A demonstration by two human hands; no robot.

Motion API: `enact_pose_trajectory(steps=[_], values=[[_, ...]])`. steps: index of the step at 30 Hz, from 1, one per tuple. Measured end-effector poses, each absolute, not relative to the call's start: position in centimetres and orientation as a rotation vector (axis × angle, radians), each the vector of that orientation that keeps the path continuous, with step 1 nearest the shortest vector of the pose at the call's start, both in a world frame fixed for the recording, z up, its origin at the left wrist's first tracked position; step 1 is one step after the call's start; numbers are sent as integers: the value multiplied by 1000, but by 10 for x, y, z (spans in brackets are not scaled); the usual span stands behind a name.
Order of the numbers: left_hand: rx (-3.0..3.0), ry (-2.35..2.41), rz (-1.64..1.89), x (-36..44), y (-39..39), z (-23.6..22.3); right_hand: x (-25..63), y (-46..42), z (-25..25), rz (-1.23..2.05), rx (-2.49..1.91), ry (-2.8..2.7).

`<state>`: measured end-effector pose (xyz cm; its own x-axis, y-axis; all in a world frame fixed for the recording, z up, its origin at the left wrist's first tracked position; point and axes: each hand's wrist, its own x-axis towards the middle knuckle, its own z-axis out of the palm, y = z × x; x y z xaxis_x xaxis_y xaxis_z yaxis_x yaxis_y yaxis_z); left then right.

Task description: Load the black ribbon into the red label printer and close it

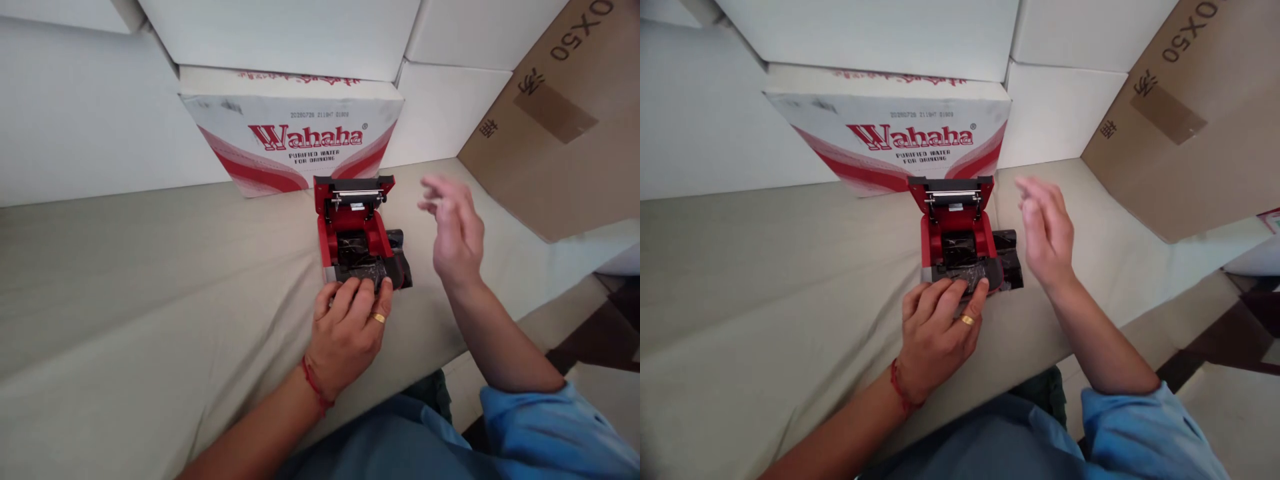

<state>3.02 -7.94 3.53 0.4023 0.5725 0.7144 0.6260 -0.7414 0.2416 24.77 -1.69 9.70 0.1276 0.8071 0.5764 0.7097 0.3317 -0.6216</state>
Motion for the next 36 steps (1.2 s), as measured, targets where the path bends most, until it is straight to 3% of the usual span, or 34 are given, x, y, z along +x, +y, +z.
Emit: enact_pose_trajectory(steps=[6, 13, 21, 32, 36], values=[[-2489, -1085, -1245, 32, -78, 33, 236, 46, 110, 590, -1406, -1686], [-2467, -1057, -1236, 31, -78, 28, 235, -24, 93, 518, -1268, -1824], [-2462, -1084, -1285, 32, -79, 27, 224, -56, 73, 46, -1267, -2156], [-2493, -1078, -1354, 29, -77, 27, 217, -60, 64, 325, -1310, -1915], [-2612, -1003, -1548, 15, -79, 39, 219, -59, 59, 387, -1284, -1901]])
